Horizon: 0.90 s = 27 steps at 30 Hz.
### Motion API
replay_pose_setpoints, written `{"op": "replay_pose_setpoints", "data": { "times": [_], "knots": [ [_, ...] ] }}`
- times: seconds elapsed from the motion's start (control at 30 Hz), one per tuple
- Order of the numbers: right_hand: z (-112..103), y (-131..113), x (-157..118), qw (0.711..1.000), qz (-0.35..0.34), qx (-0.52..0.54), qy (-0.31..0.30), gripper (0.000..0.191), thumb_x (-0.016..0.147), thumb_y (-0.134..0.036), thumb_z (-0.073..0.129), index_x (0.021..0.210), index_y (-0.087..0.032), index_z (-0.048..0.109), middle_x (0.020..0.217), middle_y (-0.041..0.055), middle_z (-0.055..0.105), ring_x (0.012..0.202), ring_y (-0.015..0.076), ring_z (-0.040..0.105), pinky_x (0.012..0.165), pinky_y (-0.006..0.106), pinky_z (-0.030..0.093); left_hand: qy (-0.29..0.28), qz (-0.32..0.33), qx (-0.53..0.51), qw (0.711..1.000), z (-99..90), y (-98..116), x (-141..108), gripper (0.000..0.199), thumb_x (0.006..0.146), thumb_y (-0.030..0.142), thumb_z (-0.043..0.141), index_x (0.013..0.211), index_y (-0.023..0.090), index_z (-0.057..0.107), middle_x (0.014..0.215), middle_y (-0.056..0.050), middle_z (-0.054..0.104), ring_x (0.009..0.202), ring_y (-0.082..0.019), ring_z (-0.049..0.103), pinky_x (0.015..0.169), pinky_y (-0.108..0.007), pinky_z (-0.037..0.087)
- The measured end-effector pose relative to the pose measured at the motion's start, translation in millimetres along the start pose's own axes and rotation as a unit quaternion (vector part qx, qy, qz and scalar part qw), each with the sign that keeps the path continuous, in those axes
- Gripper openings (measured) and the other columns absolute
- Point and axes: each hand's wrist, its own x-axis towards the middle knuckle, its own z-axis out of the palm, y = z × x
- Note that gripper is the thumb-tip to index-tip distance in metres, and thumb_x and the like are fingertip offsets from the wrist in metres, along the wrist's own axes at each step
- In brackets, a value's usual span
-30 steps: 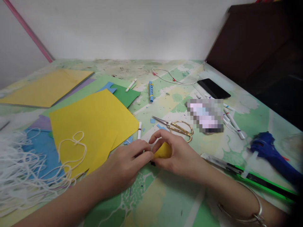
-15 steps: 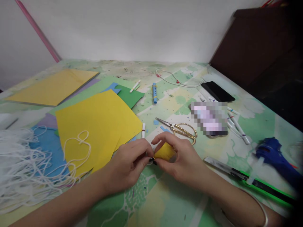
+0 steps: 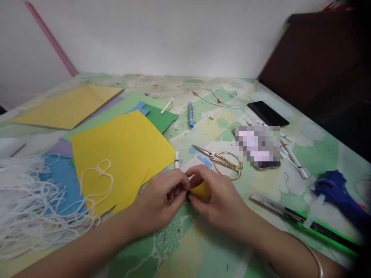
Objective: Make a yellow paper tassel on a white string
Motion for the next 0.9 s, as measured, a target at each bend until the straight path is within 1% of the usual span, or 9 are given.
{"op": "replay_pose_setpoints", "data": {
  "times": [0.1,0.3,0.43,0.53,0.63,0.73,0.8,0.9],
  "knots": [
    [1.0,1.7,0.5,1.0,-0.006,0.003,0.01,0.037,0.069,0.0,0.057,0.1,-0.021,0.054,0.087,-0.001,0.065,0.084,0.0148,0.06,0.074,0.025,0.042,0.003,-0.039,-0.049,0.998,1.1,1.6,1.4,0.01,0.08,0.009,0.047,0.077,0.017,0.051,0.069,0.002,0.051,0.056,-0.01,0.045,0.051,-0.022,0.036],
    [0.4,3.6,0.3,0.999,0.0,0.006,0.034,0.038,0.07,-0.001,0.055,0.101,-0.022,0.053,0.084,-0.0026,0.064,0.076,0.0133,0.06,0.068,0.024,0.043,0.02,-0.122,-0.162,0.979,0.3,0.4,2.1,0.003,0.078,0.016,0.052,0.076,0.017,0.053,0.072,0.0,0.055,0.067,-0.015,0.055,0.057,-0.025,0.043],
    [0.1,4.1,-1.0,0.997,0.021,0.036,0.059,0.041,0.071,-0.004,0.056,0.107,-0.023,0.051,0.083,-0.0018,0.063,0.079,0.0152,0.061,0.067,0.025,0.044,0.034,-0.131,-0.168,0.977,-0.6,-0.5,2.3,0.005,0.077,0.018,0.054,0.078,0.016,0.058,0.071,-0.001,0.057,0.066,-0.015,0.056,0.058,-0.026,0.044],
    [0.0,4.6,-0.4,0.992,0.056,0.093,0.058,0.041,0.071,-0.006,0.056,0.107,-0.025,0.05,0.082,-0.0026,0.061,0.08,0.0159,0.06,0.068,0.026,0.044,0.044,-0.129,-0.175,0.975,-0.1,0.6,1.9,0.005,0.078,0.018,0.055,0.08,0.016,0.059,0.071,-0.001,0.057,0.063,-0.013,0.055,0.055,-0.024,0.044],
    [-0.3,5.0,1.8,0.978,0.097,0.179,0.043,0.04,0.071,-0.007,0.058,0.105,-0.026,0.05,0.083,-0.0033,0.06,0.073,0.0142,0.057,0.065,0.026,0.044,0.054,-0.108,-0.17,0.978,0.0,1.9,1.4,0.004,0.078,0.015,0.056,0.08,0.016,0.06,0.072,-0.001,0.059,0.063,-0.012,0.055,0.053,-0.022,0.044],
    [-1.6,4.7,4.2,0.951,0.149,0.271,0.021,0.04,0.069,-0.008,0.06,0.103,-0.025,0.049,0.082,-0.0027,0.059,0.064,0.0124,0.053,0.056,0.024,0.04,0.066,-0.078,-0.147,0.984,-1.8,2.2,1.0,0.007,0.079,0.012,0.057,0.082,0.016,0.062,0.074,-0.001,0.062,0.065,-0.013,0.058,0.055,-0.022,0.046],
    [-3.6,3.8,5.4,0.936,0.178,0.305,0.009,0.041,0.067,-0.008,0.062,0.102,-0.024,0.048,0.078,-0.0031,0.058,0.059,0.0111,0.05,0.052,0.023,0.037,0.065,-0.037,-0.119,0.99,-3.4,1.4,0.8,0.01,0.079,0.008,0.056,0.081,0.016,0.063,0.074,-0.002,0.064,0.066,-0.013,0.059,0.057,-0.022,0.046],
    [-8.1,1.8,6.6,0.919,0.206,0.335,-0.009,0.043,0.063,-0.009,0.065,0.1,-0.023,0.048,0.074,-0.0037,0.057,0.056,0.0102,0.047,0.05,0.023,0.034,0.06,0.047,-0.088,0.993,-4.9,-0.9,0.7,0.016,0.082,0.004,0.052,0.078,0.014,0.064,0.075,-0.003,0.064,0.07,-0.013,0.06,0.064,-0.024,0.047]
  ]
}}
